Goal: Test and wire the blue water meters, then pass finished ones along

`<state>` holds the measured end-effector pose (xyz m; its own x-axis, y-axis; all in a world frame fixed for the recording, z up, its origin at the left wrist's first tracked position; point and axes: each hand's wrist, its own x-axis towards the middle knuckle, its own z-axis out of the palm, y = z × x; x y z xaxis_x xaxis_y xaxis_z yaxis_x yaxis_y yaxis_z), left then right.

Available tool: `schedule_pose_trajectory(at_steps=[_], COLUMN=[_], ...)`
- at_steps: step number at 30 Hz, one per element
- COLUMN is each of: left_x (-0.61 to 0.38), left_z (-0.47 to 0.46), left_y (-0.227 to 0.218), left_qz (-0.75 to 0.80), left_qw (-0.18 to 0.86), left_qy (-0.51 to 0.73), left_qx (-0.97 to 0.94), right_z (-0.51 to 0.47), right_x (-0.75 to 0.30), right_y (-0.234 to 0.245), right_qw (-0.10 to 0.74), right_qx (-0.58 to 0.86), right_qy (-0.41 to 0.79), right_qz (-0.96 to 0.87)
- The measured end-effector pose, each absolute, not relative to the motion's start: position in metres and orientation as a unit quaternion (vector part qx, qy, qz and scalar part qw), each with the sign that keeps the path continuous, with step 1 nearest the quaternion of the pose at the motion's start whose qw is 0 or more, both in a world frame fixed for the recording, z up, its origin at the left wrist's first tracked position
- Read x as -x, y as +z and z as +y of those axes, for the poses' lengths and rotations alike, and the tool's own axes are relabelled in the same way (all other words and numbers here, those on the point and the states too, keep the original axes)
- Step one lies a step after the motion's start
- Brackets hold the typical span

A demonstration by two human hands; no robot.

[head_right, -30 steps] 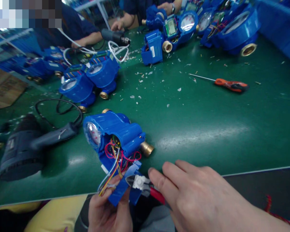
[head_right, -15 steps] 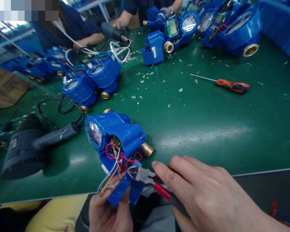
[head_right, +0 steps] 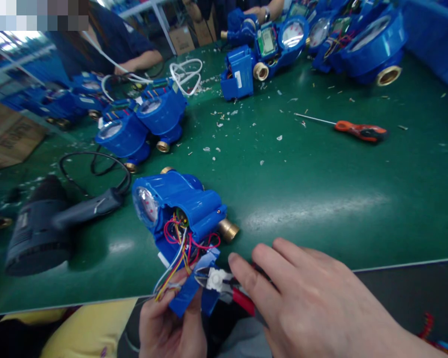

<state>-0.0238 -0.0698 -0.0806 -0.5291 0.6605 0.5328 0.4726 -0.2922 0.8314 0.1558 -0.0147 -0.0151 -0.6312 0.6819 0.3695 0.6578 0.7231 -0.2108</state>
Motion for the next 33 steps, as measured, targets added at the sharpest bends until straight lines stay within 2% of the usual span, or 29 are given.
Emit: schedule_pose_trajectory(at_steps=[23,33], left_x=[0.027,0.025], left_z=[-0.071,-0.071], left_y=[-0.084,-0.083], left_qz=[0.583,0.6], left_qw=[0.062,0.053], left_qy=[0.635,0.628], left_qx=[-0.502,-0.493], right_z=[-0.015,-0.009], right_x=[-0.156,-0.155], right_y=[-0.017,-0.007], right_qw=[0.202,0.192], right_qx=[0.381,0.361], right_qy=[0.052,-0.008], right_qz=[-0.901,-0.912])
